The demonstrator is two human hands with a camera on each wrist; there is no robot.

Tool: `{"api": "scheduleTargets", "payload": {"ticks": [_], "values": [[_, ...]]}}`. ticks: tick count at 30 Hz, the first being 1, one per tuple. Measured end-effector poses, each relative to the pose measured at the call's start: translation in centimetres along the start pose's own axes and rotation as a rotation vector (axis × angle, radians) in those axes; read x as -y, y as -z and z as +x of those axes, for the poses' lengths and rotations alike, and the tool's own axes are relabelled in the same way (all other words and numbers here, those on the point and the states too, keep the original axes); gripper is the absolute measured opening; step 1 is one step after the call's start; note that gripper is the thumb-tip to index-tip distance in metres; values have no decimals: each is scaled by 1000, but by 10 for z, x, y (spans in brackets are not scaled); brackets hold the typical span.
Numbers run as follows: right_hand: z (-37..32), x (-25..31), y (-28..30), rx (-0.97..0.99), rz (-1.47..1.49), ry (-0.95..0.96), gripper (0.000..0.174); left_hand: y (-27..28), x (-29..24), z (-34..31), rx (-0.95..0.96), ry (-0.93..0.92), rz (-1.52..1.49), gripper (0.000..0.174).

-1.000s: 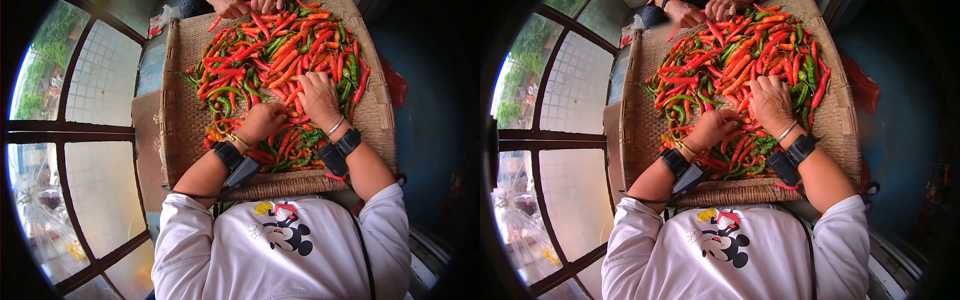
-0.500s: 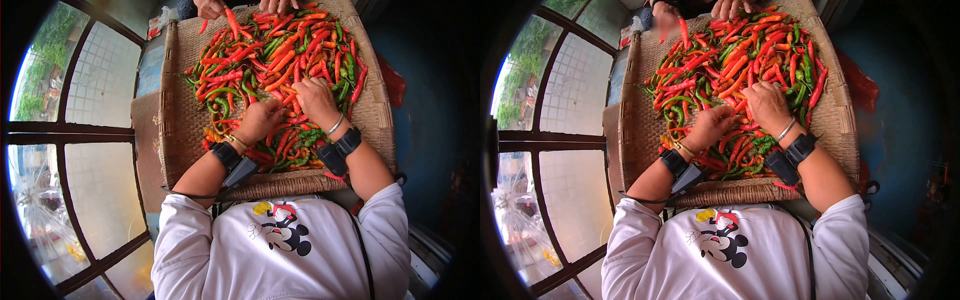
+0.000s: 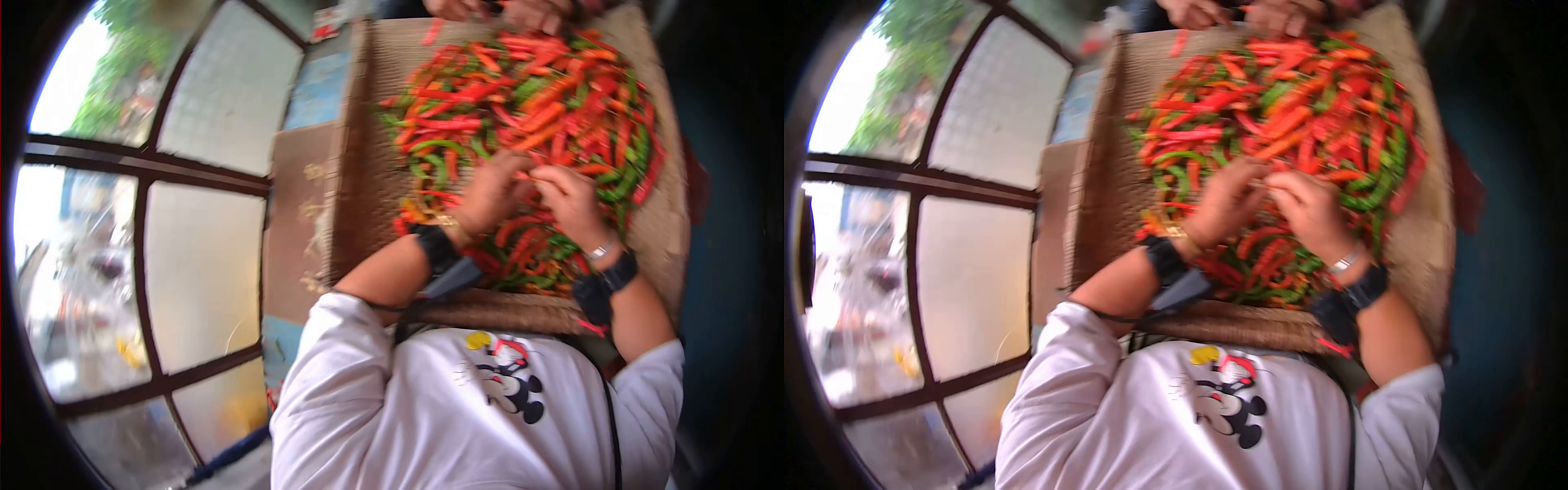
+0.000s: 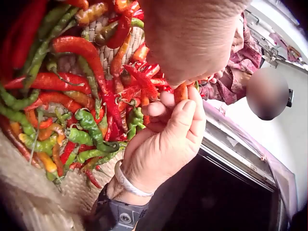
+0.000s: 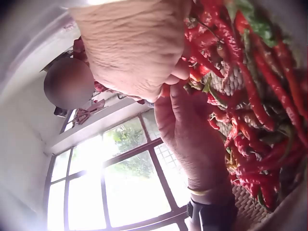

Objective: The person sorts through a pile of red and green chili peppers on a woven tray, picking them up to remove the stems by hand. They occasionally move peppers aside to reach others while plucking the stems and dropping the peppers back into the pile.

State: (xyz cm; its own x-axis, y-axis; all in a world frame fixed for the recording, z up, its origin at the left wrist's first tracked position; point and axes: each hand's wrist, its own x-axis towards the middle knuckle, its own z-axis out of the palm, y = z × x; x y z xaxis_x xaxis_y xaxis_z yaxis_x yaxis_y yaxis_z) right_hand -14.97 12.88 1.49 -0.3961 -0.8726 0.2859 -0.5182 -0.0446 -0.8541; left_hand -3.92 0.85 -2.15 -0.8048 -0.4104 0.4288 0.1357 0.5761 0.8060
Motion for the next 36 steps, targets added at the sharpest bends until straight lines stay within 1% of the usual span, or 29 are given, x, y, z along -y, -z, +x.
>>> {"api": "scheduleTargets", "payload": {"ticks": [1,2,3,5,7,9,10,11,13,14,15,17,18,20,21,23,25,27,28,29,31,32,33,35,36], "values": [[-1,0,-1,-11,-4,15,9,1,0,1,-39,-72,69,21],[-2,-1,-2,-3,-5,-36,9,1,-1,0,-37,-45,59,22],[-4,0,-4,-16,48,-38,11,1,1,-2,-16,-13,38,22],[-9,-11,-4,-22,98,-58,14,4,-2,-4,-5,-29,31,22],[-11,-14,-4,-35,180,-118,17,7,-7,-3,8,-4,23,21],[-12,-10,-2,-45,228,-217,20,9,-10,-3,16,29,28,20],[-12,-13,-1,-41,245,-186,22,8,-9,-2,-51,-32,15,19],[-12,-14,-1,-32,247,-188,25,9,-9,-1,-71,-28,-35,18],[-12,-11,-4,-90,316,-176,29,10,-8,1,-134,-31,-52,16],[-13,-16,-4,-81,306,-175,32,10,-8,1,-170,-19,-57,15],[-12,-16,-5,-68,322,-150,33,11,-10,2,-243,-38,-23,12],[-9,-27,-11,-139,92,-27,34,12,-12,3,-212,200,-195,8],[-6,-27,-12,-135,98,-20,34,14,-18,5,-218,200,-187,8],[-2,-25,-10,-63,-138,138,29,16,-27,6,-161,516,-791,12],[-2,-24,-7,-63,-135,142,29,15,-27,5,-163,515,-787,12],[-5,-24,-2,264,78,-234,23,8,-23,4,-104,540,-890,16],[-6,-17,-5,286,47,-224,21,5,-15,2,-87,529,-866,17],[-9,-18,-10,323,207,-376,19,6,-11,0,-38,631,-793,18],[-10,-18,-12,331,235,-383,15,7,-11,1,-40,629,-794,18],[-11,-18,-14,333,235,-382,15,8,-11,2,-47,646,-784,18],[-13,-18,-15,406,173,-392,10,12,-9,6,-57,663,-773,19],[-13,-16,-16,397,154,-403,5,18,-7,11,-112,632,-784,18],[-12,-17,-16,398,155,-404,5,23,-5,17,-167,602,-794,18],[-9,-21,-16,226,-30,-179,5,38,-9,29,-350,464,-927,15],[-6,-19,-11,192,-148,-102,8,41,-1,34,-391,444,-930,16]]}}
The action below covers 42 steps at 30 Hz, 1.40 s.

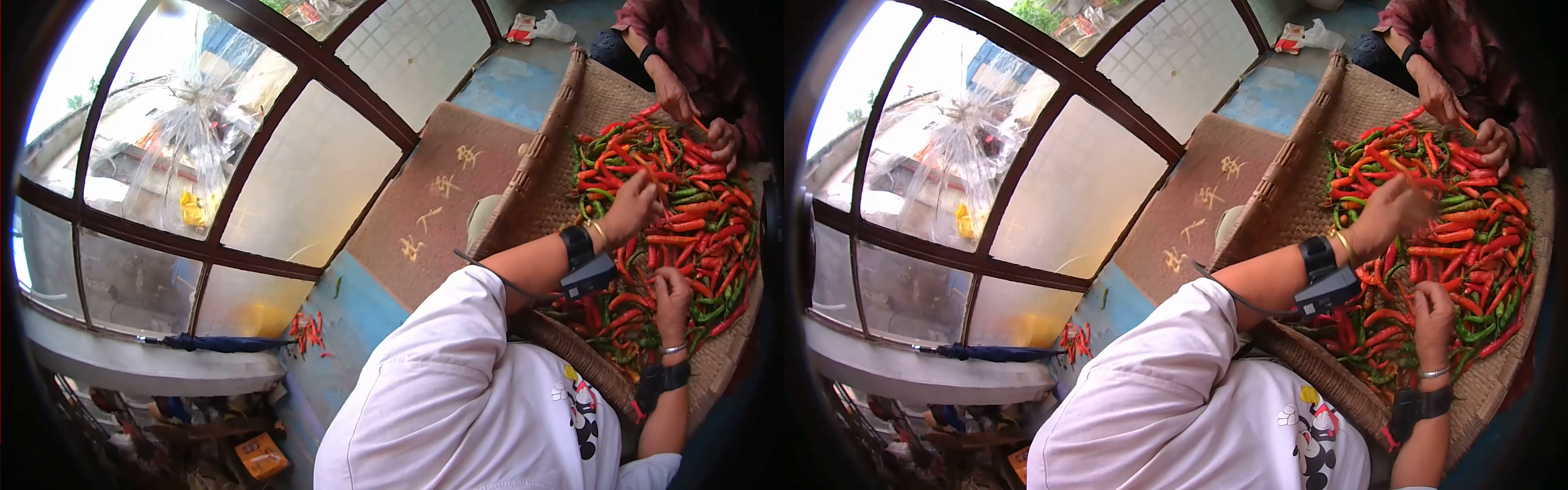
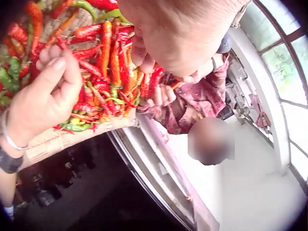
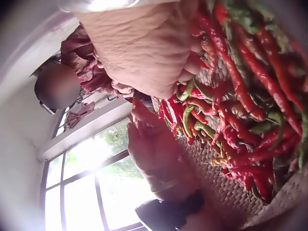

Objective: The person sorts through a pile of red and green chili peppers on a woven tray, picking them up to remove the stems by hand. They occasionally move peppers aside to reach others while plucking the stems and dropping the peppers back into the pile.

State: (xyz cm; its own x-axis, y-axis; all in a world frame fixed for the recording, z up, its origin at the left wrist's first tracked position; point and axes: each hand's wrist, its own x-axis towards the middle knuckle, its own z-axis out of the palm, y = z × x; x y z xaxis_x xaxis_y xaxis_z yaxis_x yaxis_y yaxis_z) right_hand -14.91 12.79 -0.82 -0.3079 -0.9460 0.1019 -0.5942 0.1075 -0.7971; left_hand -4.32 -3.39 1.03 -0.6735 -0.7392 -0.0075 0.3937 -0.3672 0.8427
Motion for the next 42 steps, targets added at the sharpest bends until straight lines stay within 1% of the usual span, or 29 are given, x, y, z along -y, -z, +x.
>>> {"api": "scheduleTargets", "payload": {"ticks": [1,3,4,5,6,7,8,9,10,11,12,13,14,17,20,21,23,25,27,29,30,31,33,34,36,37,38,39,42], "values": [[2,1,5,3,-2,-1,8,7,1,6,0,-35,19,22],[5,3,13,-228,-346,226,14,11,3,1,-17,-61,129,23],[6,-9,18,-206,-445,213,21,14,12,2,16,-33,166,22],[7,-14,20,-202,-446,210,21,18,22,1,48,-4,203,22],[8,-16,22,-236,-543,248,23,9,19,-8,21,72,158,16],[9,-20,24,-271,-642,287,24,5,19,-12,35,101,230,16],[9,-28,26,-267,-705,275,30,2,22,-15,78,123,237,16],[8,-29,27,-264,-707,276,30,0,25,-18,120,142,245,15],[8,-27,30,-256,-802,216,32,0,32,-20,149,106,331,14],[8,-27,29,-250,-893,157,35,2,44,-19,197,17,394,13],[7,-38,30,-185,-908,61,38,0,40,-23,213,66,459,12],[7,-45,31,-161,-959,81,35,-1,36,-27,227,116,524,11],[8,-46,33,-149,-959,85,34,3,46,-27,286,-41,660,11],[9,-44,36,-152,-947,116,31,-5,16,-42,372,161,719,11],[11,-36,36,-164,-929,114,26,4,52,-38,407,135,698,10],[11,-34,36,-158,-921,91,23,3,50,-39,404,131,701,10],[11,-45,38,-170,-924,119,21,-1,44,-42,451,173,705,10],[12,-52,40,-182,-929,143,20,-1,41,-43,453,161,707,10],[12,-55,43,-150,-906,112,20,-3,38,-45,461,151,705,10],[12,-55,46,-190,-856,131,20,-4,35,-47,375,238,531,10],[14,-54,44,-230,-792,156,21,-4,36,-46,372,165,585,10],[14,-48,42,-230,-786,160,21,-3,34,-47,367,164,590,10],[11,-32,42,-222,-968,195,24,-5,30,-47,347,179,632,12],[10,-36,42,-106,-902,107,27,-6,26,-47,346,173,637,12],[10,-38,42,-115,-897,94,28,-13,5,-54,343,135,710,13],[11,-38,41,-117,-893,75,29,-10,11,-51,338,127,715,13],[11,-38,40,-134,-899,83,30,-7,27,-45,331,13,748,13],[10,-33,39,-137,-898,88,30,-7,30,-44,325,-99,779,14],[6,-19,38,-95,-905,133,29,-11,31,-40,313,-124,754,13]]}}
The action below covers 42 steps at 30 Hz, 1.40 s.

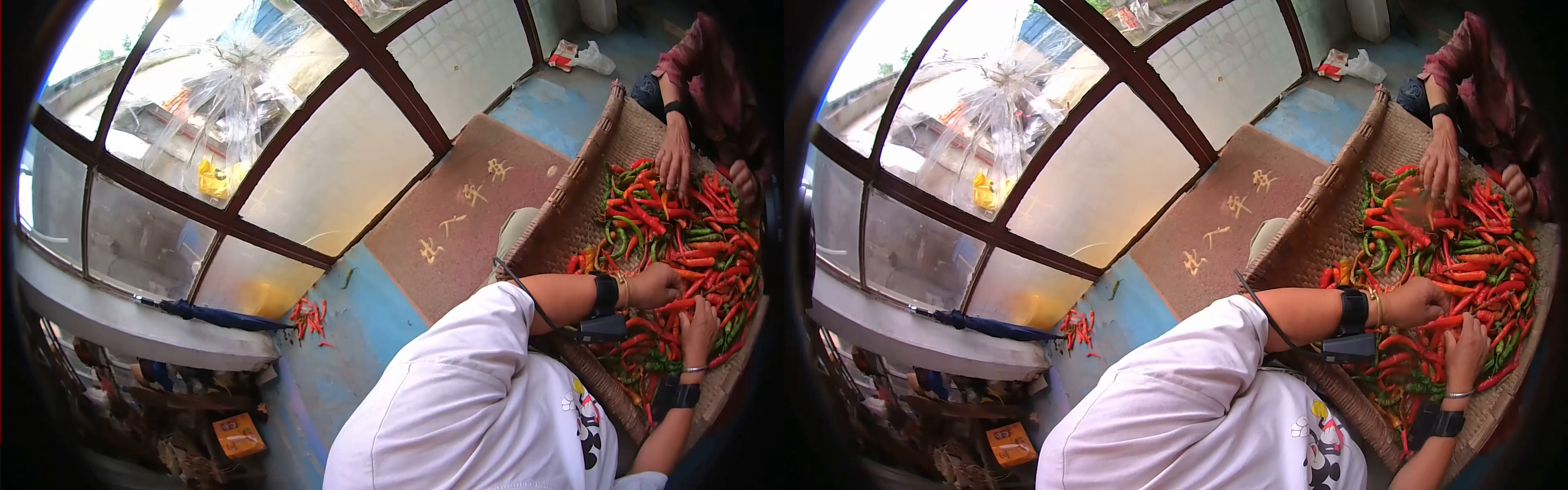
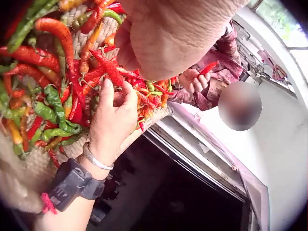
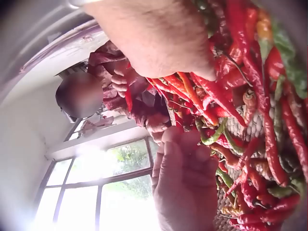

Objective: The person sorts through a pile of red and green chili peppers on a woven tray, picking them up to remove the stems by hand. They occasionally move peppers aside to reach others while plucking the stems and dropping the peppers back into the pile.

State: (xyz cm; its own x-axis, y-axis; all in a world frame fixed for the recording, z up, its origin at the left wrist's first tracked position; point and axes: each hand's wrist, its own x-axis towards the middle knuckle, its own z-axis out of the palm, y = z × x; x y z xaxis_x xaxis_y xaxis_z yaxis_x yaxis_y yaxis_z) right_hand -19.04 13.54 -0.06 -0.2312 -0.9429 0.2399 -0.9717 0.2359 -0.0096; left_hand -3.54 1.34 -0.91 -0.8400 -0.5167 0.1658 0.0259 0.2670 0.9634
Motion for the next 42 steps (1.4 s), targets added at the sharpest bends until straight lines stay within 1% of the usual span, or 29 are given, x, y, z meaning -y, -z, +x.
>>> {"api": "scheduleTargets", "payload": {"ticks": [2,4,5,7,9,10,11,12,13,15,17,19,21,22,23,25,26,27,29,30,31,33,34,35,37,38,39,41,42], "values": [[-2,-4,-3,-13,32,1,28,-1,-8,1,6,-13,-4,13],[-2,-12,-9,-11,33,5,26,-8,-17,1,-25,110,-154,14],[-3,-16,-13,-3,35,9,25,-5,-36,-3,2,197,-215,13],[-2,-20,-17,-37,-16,13,11,-17,-25,3,10,64,-237,12],[-1,-17,-6,-59,-20,55,8,-14,-46,-1,20,-2,-175,13],[-1,-15,-4,-79,-28,38,7,-17,-45,0,18,-22,-206,14],[0,-5,13,-119,12,66,7,-20,-42,0,20,-43,-234,15],[2,-8,15,-150,14,108,7,-21,-45,-3,0,9,-252,16],[2,-15,3,-215,132,4,5,-20,-47,-4,-23,58,-261,18],[2,-10,14,-298,266,-67,7,-25,-13,-2,-130,-68,-62,21],[3,-1,27,-385,340,-90,7,-21,7,-2,-148,-92,-6,21],[3,11,42,-396,441,-121,7,-10,-13,-7,-72,44,37,24],[2,24,54,-421,495,-76,7,-14,1,-5,-132,-106,101,30],[2,32,57,-409,551,-41,7,-14,0,-4,-108,-165,120,36],[1,38,58,-396,611,-4,7,-14,-1,-5,-98,-171,104,36],[-1,48,56,-340,766,-50,7,-13,-12,-8,32,-266,211,35],[-1,50,54,-325,862,-57,11,-16,-6,-6,2,-463,266,26],[-1,52,54,-320,849,-65,11,-17,-9,-8,5,-466,251,26],[-2,54,54,-326,1098,-231,16,-15,-17,-15,214,6,-14,17],[-2,50,50,-353,1160,-266,19,-16,-17,-16,228,51,-57,16],[-1,48,49,-353,1149,-271,19,-16,-17,-15,233,46,-67,16],[0,46,49,-409,1397,-390,19,-16,-20,-16,196,177,-268,15],[1,45,49,-387,1459,-408,17,-16,-22,-15,192,192,-258,14],[1,45,49,-384,1449,-411,17,-17,-21,-15,194,189,-267,14],[1,47,49,-165,1223,-360,14,-17,-16,-14,153,104,-199,15],[1,46,36,-211,1166,-306,11,-16,-13,-14,164,104,-151,17],[2,47,36,-209,1163,-308,11,-17,-11,-14,165,103,-155,17],[2,47,35,-145,1096,-365,11,-17,-7,-15,120,38,-19,19],[1,47,34,-144,1093,-369,11,-16,-6,-15,140,2,41,18]]}}
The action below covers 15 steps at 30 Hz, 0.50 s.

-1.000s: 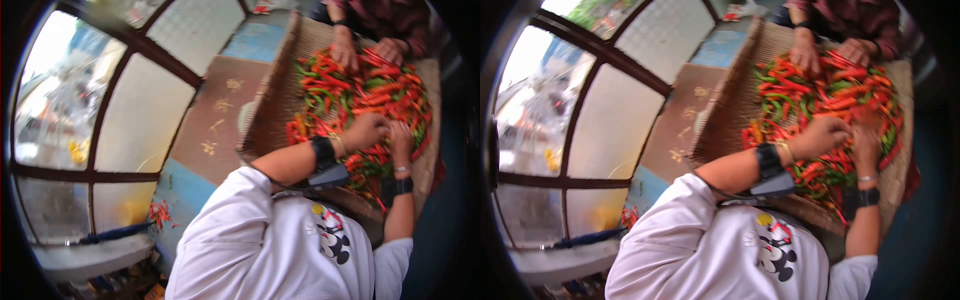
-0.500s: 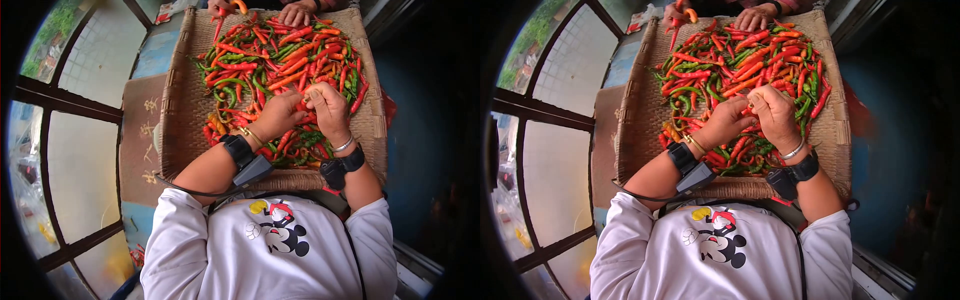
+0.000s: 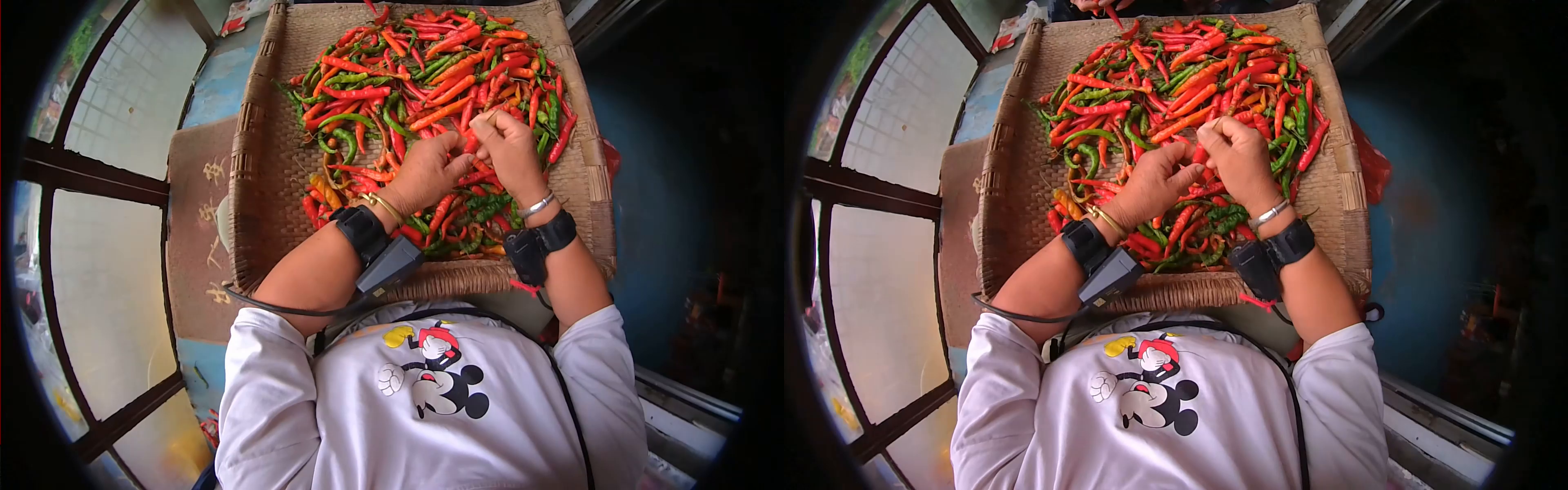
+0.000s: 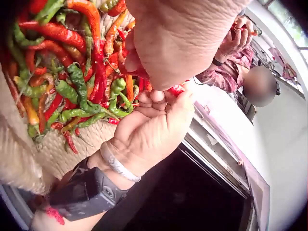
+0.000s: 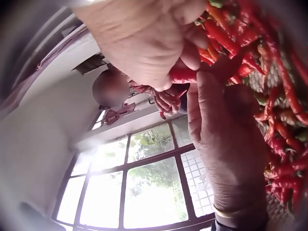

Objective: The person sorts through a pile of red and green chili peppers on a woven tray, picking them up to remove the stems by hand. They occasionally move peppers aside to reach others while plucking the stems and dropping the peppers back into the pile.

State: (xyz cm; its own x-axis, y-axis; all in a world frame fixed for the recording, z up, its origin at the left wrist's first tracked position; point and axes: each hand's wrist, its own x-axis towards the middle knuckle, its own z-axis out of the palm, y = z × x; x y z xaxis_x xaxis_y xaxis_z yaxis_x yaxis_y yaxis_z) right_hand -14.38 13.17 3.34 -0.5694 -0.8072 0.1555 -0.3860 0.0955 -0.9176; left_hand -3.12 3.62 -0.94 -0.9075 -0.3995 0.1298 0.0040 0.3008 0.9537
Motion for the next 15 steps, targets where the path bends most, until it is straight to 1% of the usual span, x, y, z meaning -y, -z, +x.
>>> {"api": "scheduleTargets", "payload": {"ticks": [1,3,4,5,7,8,9,11,12,13,14,15], "values": [[0,-1,1,-17,82,-80,17,1,1,0,2,-1,-4,18],[1,-3,5,-53,245,-236,30,1,0,1,1,-61,87,18],[1,-6,6,-57,283,-258,36,0,-2,2,-29,-58,21,18],[2,-7,8,-60,279,-255,36,1,-1,4,-29,-63,19,18],[5,-10,12,-58,446,-333,37,6,-4,8,-31,57,-139,18],[7,-13,15,-96,447,-330,38,10,-5,10,-24,94,-178,20],[9,-15,20,-96,445,-328,38,17,-8,14,-37,136,-326,20],[12,-19,29,-186,309,-213,38,32,-14,19,-193,117,-533,21],[14,-22,33,-240,225,-213,32,38,-14,24,-320,102,-591,26],[17,-34,39,-242,222,-211,32,44,-14,27,-448,85,-649,31],[19,-50,44,-243,-66,-95,28,52,-14,26,-462,127,-635,44],[20,-49,44,-239,-355,24,24,55,-18,22,-490,135,-678,51]]}}
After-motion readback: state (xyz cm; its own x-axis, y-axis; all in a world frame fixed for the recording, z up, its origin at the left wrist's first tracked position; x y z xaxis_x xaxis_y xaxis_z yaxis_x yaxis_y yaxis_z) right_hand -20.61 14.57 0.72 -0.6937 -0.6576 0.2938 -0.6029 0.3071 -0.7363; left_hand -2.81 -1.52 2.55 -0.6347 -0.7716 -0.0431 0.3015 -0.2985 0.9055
